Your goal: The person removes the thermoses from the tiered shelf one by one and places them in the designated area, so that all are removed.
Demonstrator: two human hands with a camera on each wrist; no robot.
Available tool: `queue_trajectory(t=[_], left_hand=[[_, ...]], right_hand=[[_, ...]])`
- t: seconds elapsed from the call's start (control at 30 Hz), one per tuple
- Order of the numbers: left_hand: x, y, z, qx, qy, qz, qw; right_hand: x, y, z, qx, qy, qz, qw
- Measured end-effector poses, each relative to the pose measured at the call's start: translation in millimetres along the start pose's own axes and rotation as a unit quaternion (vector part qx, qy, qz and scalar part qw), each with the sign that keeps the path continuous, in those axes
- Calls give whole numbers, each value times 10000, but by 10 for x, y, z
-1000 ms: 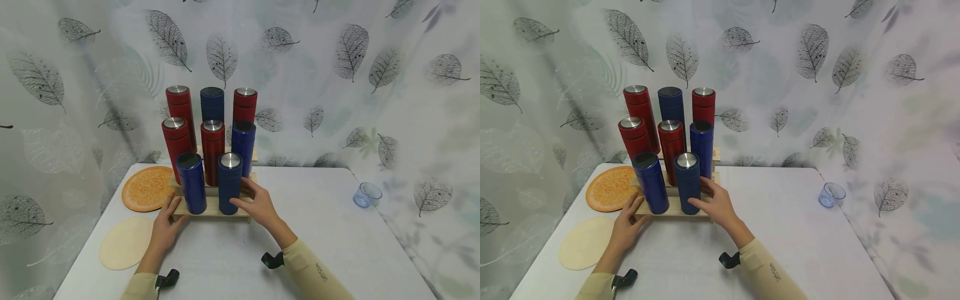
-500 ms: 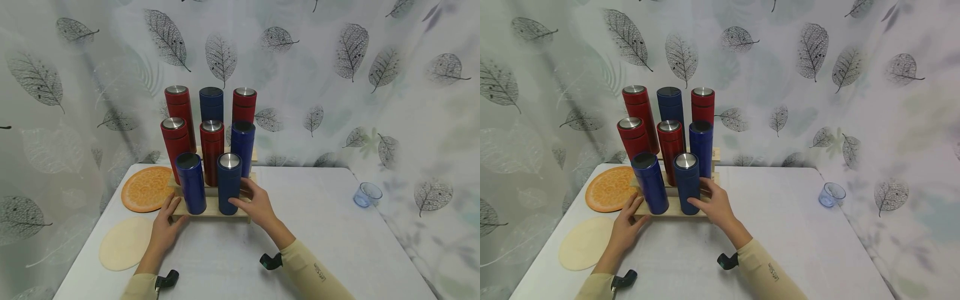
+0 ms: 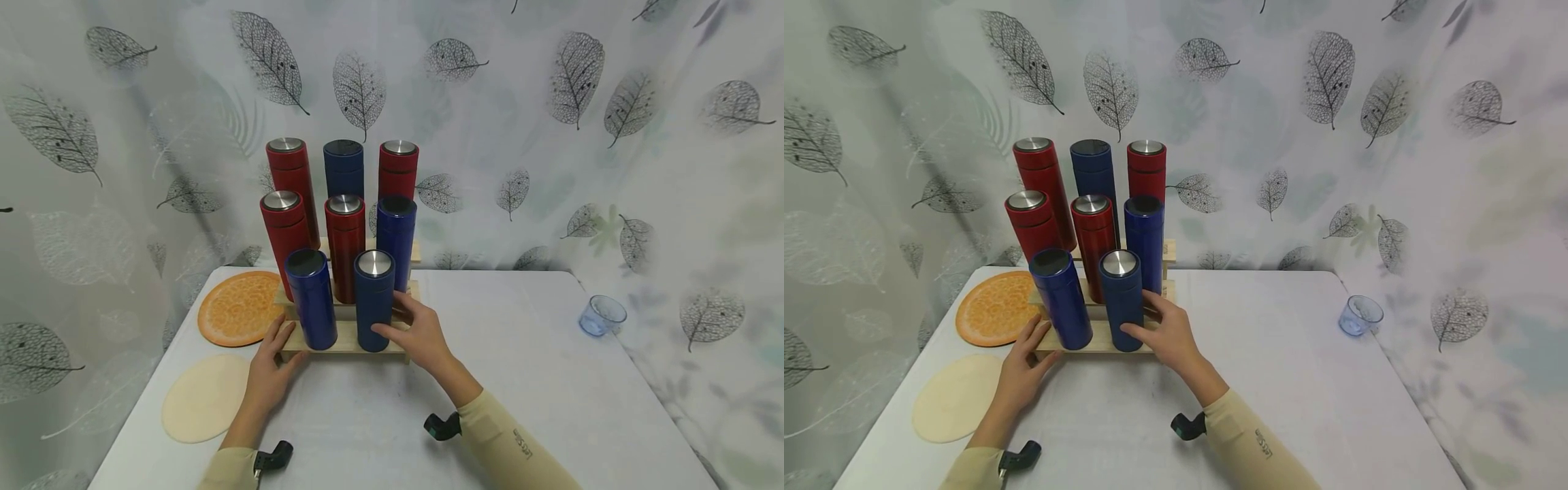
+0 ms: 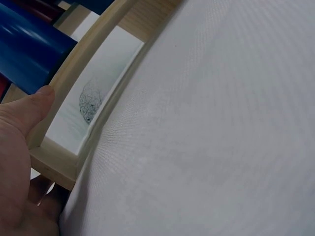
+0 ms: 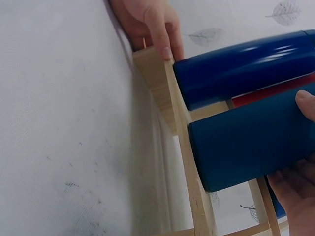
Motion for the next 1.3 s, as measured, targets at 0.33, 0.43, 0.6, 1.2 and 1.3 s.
queue_trajectory(t=[0.33, 0.43, 0.6, 1.2, 1.3], left_hand=[[-11, 40, 4, 6, -27, -73, 10000], [-10, 53, 3, -12, -22, -84, 10000], [-17, 59, 0, -57, 1, -70, 10000], [0, 79, 14, -175, 88, -54, 9998], [3, 73, 11, -135, 75, -63, 9999]], right_hand=[[2, -10, 7, 74, -120, 53, 9999], [2, -9, 9, 87, -120, 83, 9999], [-11, -15, 7, 147, -114, 124, 9997], [-232, 106, -30, 81, -189, -58, 9998], [-279, 107, -42, 55, -232, -65, 9997]])
Point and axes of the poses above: each hand's wrist, its own z-axis towards the middle knuckle, its own x-axis out of the palm, y = z × x, the point moved 7 cm from there along z, towards the middle knuckle, and after that the axes turned 11 degrees about -x, right-handed, at the moved point
